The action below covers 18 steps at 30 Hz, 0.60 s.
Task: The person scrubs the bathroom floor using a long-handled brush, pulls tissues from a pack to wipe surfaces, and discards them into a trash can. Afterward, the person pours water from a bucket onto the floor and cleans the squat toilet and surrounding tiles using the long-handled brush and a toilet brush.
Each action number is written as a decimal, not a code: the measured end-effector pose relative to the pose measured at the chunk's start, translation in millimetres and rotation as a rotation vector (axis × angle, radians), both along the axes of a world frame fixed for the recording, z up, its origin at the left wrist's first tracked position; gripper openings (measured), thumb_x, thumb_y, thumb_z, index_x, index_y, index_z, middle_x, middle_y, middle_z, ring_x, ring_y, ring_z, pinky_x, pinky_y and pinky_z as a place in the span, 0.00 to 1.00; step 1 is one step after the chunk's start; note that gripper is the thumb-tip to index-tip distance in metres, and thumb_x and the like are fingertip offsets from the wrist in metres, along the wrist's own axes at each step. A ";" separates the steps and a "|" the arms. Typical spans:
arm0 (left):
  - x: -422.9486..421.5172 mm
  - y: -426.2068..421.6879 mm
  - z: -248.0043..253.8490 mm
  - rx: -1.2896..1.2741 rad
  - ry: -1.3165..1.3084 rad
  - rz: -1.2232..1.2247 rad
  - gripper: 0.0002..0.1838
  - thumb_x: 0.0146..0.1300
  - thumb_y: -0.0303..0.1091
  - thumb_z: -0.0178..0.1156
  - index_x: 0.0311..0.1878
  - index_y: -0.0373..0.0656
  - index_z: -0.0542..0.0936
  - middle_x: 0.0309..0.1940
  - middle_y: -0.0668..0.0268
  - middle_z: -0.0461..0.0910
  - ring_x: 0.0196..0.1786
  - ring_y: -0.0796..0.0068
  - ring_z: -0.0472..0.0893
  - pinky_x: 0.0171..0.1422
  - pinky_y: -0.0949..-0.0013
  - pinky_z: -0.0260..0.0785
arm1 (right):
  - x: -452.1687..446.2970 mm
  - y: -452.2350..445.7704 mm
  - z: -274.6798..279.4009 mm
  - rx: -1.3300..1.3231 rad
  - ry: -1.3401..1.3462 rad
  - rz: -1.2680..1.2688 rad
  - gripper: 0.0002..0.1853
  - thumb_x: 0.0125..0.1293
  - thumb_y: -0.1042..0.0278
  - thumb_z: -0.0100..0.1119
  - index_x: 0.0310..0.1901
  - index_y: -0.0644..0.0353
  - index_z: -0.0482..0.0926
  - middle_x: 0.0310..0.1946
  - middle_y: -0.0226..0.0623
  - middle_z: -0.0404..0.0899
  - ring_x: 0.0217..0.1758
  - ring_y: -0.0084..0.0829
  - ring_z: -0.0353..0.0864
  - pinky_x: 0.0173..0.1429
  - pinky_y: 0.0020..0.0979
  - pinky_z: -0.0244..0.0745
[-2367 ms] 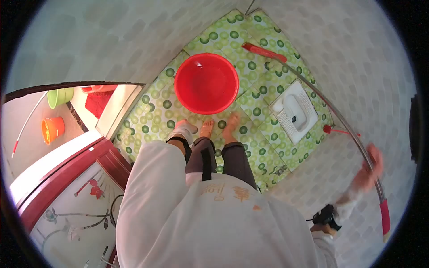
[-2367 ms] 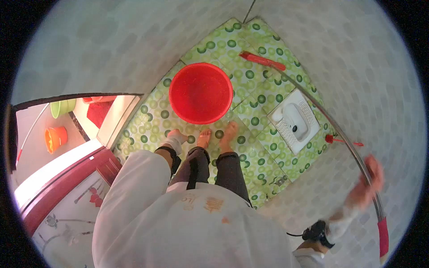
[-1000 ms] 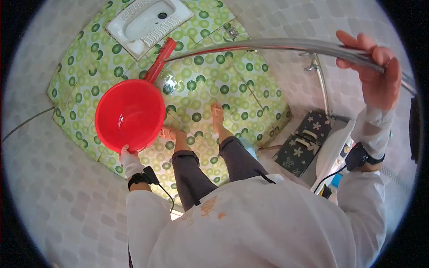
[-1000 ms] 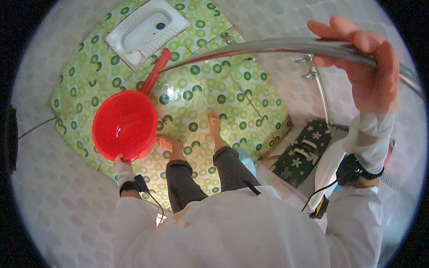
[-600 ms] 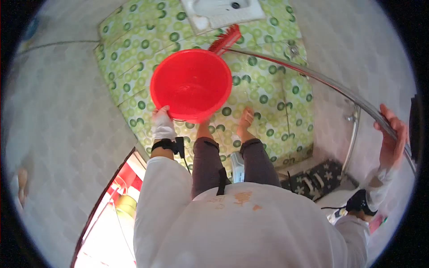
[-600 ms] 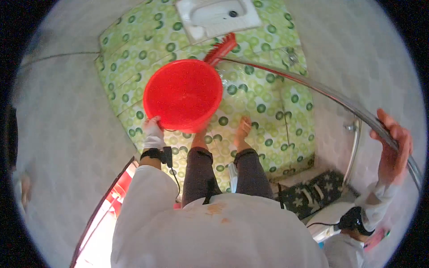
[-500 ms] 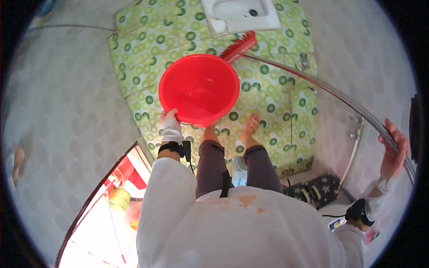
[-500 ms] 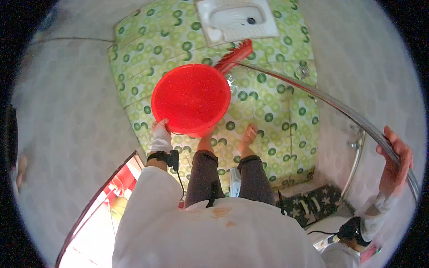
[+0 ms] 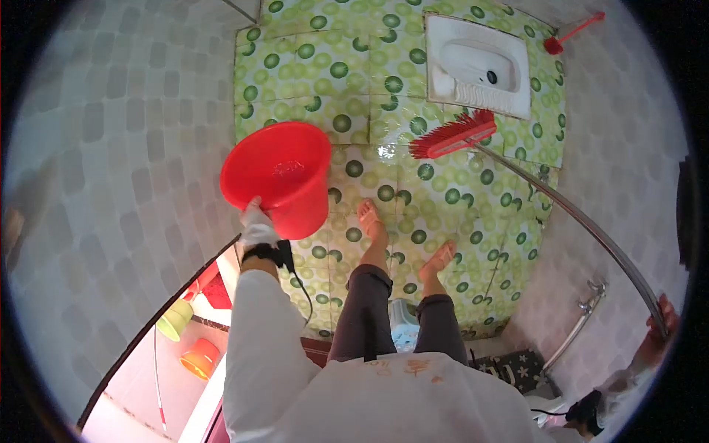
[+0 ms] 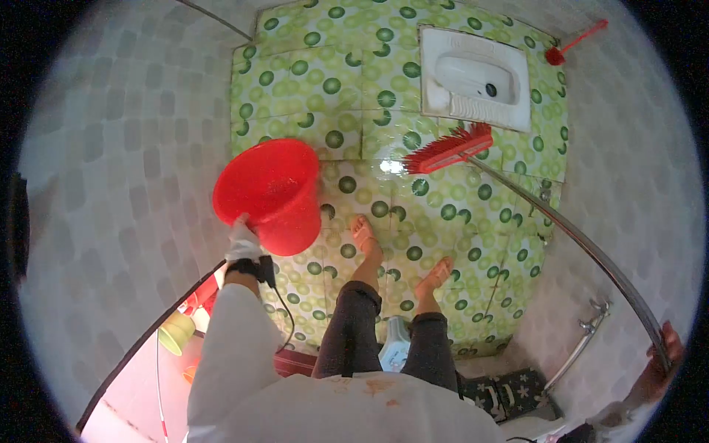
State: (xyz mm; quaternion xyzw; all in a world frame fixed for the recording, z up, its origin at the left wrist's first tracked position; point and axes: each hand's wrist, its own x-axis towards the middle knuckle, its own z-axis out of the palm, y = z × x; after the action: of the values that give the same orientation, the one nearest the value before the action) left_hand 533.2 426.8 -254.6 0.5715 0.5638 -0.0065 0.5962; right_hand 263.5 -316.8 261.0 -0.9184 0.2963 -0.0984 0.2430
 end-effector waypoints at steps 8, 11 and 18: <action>162.6 67.5 -39.8 -0.039 -0.069 -0.088 0.14 0.56 0.26 0.61 0.45 0.38 0.73 0.36 0.61 0.76 0.29 0.68 0.76 0.29 0.65 0.75 | 126.6 89.5 -32.0 0.101 -0.675 -0.278 0.23 0.69 0.50 0.44 0.18 0.52 0.66 0.13 0.32 0.62 0.13 0.34 0.65 0.28 0.40 0.76; 183.6 32.0 -48.6 0.145 -0.156 -0.101 0.16 0.55 0.26 0.62 0.47 0.37 0.72 0.37 0.56 0.76 0.32 0.63 0.78 0.36 0.61 0.77 | 149.3 103.9 -27.8 0.195 -0.584 -0.157 0.24 0.70 0.50 0.42 0.17 0.50 0.61 0.10 0.29 0.57 0.10 0.29 0.57 0.21 0.30 0.62; 190.7 -13.1 41.7 1.563 0.213 -1.653 0.28 0.48 0.49 0.67 0.47 0.40 0.75 0.44 0.49 0.79 0.46 0.55 0.80 0.55 0.59 0.70 | 11.3 230.3 -470.7 0.740 -0.506 -0.878 0.14 0.70 0.55 0.43 0.30 0.54 0.67 0.30 0.32 0.72 0.30 0.27 0.66 0.40 0.29 0.63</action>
State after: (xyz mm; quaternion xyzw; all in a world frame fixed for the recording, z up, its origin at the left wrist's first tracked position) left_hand 723.9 413.7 -212.9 0.9789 -0.0872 -0.0926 -0.1600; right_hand 274.8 -86.5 -209.7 -0.5144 0.5936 -0.2942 0.5445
